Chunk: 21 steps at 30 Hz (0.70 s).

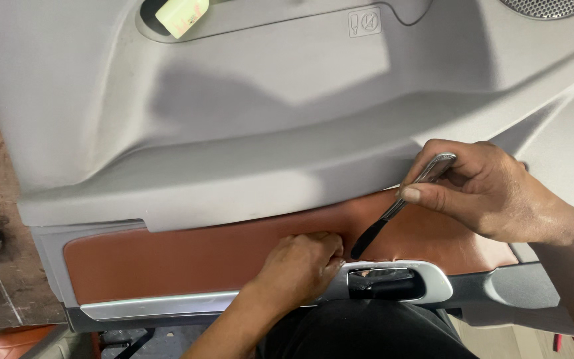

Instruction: The person trims the excess brown material around the handle opening using shears and then uses a narrow metal tool to tuck the edges of the material into the seams of the car door panel.

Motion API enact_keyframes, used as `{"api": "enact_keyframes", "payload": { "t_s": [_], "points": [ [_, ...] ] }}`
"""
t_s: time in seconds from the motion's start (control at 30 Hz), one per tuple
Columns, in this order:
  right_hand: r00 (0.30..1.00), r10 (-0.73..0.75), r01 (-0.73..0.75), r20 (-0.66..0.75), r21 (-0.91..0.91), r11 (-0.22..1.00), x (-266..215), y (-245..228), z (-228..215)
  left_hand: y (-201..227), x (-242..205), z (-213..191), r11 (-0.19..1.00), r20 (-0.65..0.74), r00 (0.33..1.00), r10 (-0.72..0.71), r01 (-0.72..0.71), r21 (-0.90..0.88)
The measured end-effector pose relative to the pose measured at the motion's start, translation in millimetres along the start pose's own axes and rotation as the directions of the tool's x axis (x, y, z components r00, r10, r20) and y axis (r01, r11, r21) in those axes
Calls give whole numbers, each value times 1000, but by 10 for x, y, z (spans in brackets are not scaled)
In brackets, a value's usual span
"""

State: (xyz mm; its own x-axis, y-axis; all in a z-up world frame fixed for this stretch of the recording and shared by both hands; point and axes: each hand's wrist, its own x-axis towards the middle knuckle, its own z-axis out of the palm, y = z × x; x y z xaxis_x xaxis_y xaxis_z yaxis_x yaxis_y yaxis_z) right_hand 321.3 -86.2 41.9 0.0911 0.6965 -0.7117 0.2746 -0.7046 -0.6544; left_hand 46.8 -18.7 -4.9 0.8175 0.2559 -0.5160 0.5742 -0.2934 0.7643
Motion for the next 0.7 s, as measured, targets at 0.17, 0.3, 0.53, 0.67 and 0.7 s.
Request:
{"api": "enact_keyframes", "payload": {
  "t_s": [0.17, 0.3, 0.53, 0.67, 0.7],
  "points": [
    [995, -103, 104, -12, 22, 994, -30, 47, -15, 48, 128, -36, 989, 93, 994, 60, -71, 128],
    [999, -27, 28, -29, 23, 999, -87, 91, -62, 38, 130, -147, 983, 13, 995, -99, 100, -153],
    [980, -194, 190, 45, 85, 978, -47, -1, 82, 66, 126, -253, 905, 8, 994, -112, 105, -413],
    [980, -190, 187, 59, 39, 981, -13, -93, 133, 136, 156, -190, 815, 234, 963, -134, 242, -527],
    [980, -192, 191, 56, 26, 981, -6, -113, 136, 142, 193, -165, 815, 238, 963, -124, 236, -530]
  ]
}}
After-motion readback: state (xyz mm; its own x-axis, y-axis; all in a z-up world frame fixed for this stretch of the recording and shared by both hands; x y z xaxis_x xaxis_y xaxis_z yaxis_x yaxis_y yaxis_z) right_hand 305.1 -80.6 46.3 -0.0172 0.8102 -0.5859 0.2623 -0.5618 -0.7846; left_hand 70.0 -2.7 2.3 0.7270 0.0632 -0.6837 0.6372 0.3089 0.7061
